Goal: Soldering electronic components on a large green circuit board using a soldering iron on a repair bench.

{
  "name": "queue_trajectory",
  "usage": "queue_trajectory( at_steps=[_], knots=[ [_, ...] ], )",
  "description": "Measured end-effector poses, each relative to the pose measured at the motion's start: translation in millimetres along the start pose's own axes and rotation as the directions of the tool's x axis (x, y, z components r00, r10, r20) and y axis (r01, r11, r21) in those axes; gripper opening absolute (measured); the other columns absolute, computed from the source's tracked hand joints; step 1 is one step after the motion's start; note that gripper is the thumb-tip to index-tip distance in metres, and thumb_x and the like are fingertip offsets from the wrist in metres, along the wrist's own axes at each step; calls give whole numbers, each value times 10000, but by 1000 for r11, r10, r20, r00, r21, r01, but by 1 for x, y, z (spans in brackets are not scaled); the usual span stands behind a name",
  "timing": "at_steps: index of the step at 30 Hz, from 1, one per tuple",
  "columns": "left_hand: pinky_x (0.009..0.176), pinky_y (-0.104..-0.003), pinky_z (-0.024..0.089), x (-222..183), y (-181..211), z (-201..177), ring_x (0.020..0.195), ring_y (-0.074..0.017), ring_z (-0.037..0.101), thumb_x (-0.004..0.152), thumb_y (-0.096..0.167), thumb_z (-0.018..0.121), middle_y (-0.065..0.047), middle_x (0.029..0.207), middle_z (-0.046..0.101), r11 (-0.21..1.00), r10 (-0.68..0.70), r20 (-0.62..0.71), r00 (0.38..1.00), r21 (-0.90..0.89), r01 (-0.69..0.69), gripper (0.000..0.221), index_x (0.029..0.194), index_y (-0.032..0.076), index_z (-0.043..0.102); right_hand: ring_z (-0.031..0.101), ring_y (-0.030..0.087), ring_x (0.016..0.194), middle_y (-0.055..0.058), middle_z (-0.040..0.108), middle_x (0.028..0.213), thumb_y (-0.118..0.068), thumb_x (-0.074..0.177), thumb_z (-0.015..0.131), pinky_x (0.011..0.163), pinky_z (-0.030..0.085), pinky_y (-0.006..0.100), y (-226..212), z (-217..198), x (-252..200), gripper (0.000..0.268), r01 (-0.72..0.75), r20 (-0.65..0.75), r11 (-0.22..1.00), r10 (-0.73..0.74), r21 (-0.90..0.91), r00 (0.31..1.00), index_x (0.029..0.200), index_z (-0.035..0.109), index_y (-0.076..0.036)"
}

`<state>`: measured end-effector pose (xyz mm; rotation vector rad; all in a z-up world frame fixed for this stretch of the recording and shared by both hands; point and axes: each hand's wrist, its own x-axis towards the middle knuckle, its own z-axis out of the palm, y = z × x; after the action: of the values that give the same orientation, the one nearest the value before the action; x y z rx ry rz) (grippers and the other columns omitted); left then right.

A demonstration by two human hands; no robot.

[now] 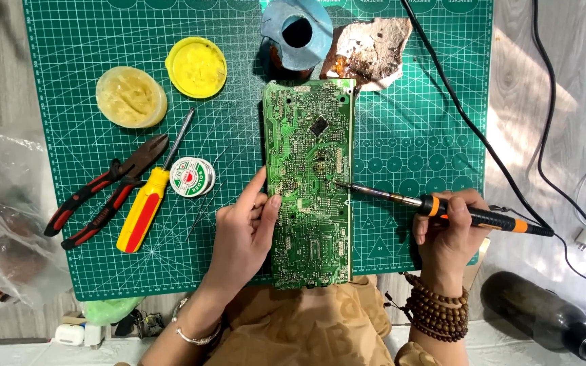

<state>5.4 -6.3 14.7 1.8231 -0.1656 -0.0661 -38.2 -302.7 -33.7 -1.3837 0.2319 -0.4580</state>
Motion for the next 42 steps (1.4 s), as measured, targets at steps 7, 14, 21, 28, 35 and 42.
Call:
queue_trajectory(
  at_steps=[7, 14, 21, 28, 35, 42],
  knots=[
    [294, -188, 286, -1, -1, 0, 331, -51, 377, 985, 52, 499, -63, 508, 544, 1000, -1, -1, 1000, -2, 1, 420, 1317, -203, 460, 501, 132, 272, 162, 555, 558, -216, 997, 554, 298, 460, 201, 2, -1, -3, 267, -1, -1, 1000, 1, 1, 1000, 883, 565, 25],
    [292, -190, 280, -1, -1, 0, 328, -49, 371, 986, 59, 500, -58, 502, 541, 1000, -3, 0, 1000, 1, 3, 421, 1316, -201, 462, 490, 133, 272, 165, 538, 547, -219, 992, 563, 291, 448, 203, 3, -3, -4, 282, -4, -13, 1000, 4, -12, 1000, 877, 561, 38],
    [299, -191, 274, -1, 0, 0, 339, -42, 354, 982, 47, 504, -50, 501, 523, 1000, -15, 5, 1000, -1, 15, 423, 1316, -207, 456, 500, 137, 279, 167, 542, 550, -231, 992, 567, 293, 454, 208, 3, -2, -5, 290, -14, -20, 1000, 13, -26, 1000, 887, 566, 39],
    [295, -194, 271, 0, 0, 0, 335, -41, 349, 981, 45, 505, -50, 498, 523, 1000, -20, 7, 1000, 0, 20, 418, 1311, -207, 461, 510, 139, 283, 164, 556, 561, -226, 995, 563, 302, 467, 206, 2, -1, -4, 274, -12, -14, 1000, 12, -14, 1000, 891, 576, 27],
    [297, -190, 267, 0, 2, 0, 332, -36, 343, 985, 47, 498, -38, 496, 511, 1000, -15, 7, 1000, -4, 15, 420, 1320, -203, 456, 506, 129, 288, 153, 559, 570, -238, 1002, 557, 311, 468, 201, 0, -1, -4, 279, -18, -12, 1000, 17, -14, 1000, 898, 569, 20],
    [301, -190, 273, 0, 0, 0, 335, -38, 350, 982, 38, 500, -49, 499, 525, 1000, -16, 9, 1000, 1, 16, 417, 1318, -204, 458, 519, 135, 291, 148, 573, 582, -253, 1013, 542, 329, 489, 205, 0, -2, -3, 278, -12, 7, 1000, 12, -12, 1000, 905, 576, 2]
  ],
)
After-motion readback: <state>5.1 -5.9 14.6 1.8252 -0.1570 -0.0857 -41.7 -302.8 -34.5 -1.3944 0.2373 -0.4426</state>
